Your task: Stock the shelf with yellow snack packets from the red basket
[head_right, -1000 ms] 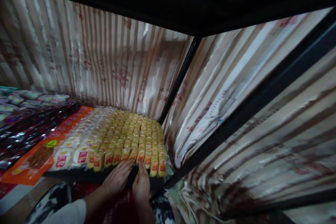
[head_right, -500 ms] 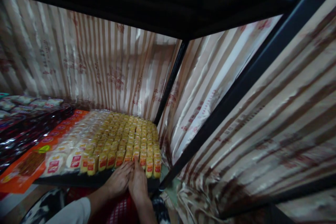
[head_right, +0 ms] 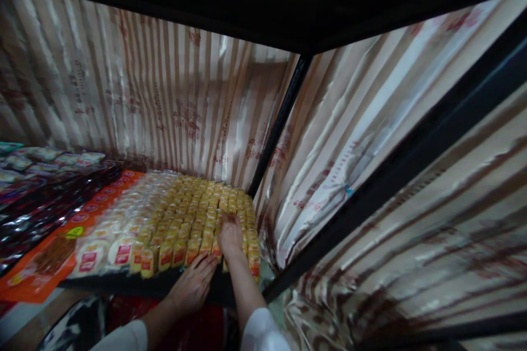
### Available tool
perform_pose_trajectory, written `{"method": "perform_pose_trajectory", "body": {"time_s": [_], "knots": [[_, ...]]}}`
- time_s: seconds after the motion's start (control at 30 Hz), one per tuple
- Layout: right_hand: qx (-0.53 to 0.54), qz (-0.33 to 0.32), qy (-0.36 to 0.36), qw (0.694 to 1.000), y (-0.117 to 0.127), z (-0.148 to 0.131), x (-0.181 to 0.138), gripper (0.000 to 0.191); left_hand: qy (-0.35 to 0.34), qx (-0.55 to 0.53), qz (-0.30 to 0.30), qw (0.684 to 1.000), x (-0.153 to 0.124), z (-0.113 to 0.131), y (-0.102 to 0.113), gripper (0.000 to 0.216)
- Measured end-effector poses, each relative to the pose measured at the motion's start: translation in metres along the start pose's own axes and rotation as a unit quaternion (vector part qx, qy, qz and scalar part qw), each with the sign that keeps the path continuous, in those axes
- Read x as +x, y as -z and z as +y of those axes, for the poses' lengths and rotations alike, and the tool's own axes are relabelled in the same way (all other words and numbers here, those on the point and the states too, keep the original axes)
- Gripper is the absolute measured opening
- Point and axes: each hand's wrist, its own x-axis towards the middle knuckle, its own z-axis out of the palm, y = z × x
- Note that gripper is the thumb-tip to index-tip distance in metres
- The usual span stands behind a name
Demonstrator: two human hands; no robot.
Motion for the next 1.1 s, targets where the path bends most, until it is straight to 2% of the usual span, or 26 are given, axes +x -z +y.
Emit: {"method": "perform_pose_trajectory", "body": {"time_s": [0.1,0.23,0.53,0.7,1.1], "knots": [[-0.005,-0.003,-0.023,1.000,-0.001,0.000,0.011,0.045,0.007,-0.002,-0.011,1.000,0.001,0.000,0.002,0.053],[0.000,0.001,-0.051,0.999,-0.004,0.001,0.015,0.043,0.012,-0.010,-0.039,0.999,0.002,0.001,0.003,0.053],[0.033,0.000,-0.021,0.999,-0.008,0.008,0.014,0.040,0.016,-0.019,-0.025,0.999,0.002,0.002,0.002,0.056],[0.014,0.015,-0.078,0.997,-0.001,0.016,0.017,0.039,0.017,-0.017,-0.035,0.999,0.002,0.002,0.004,0.055],[-0.011,-0.083,-0.068,0.994,0.007,0.005,0.048,0.030,0.032,-0.035,-0.051,0.998,0.002,0.001,-0.001,0.058]]}}
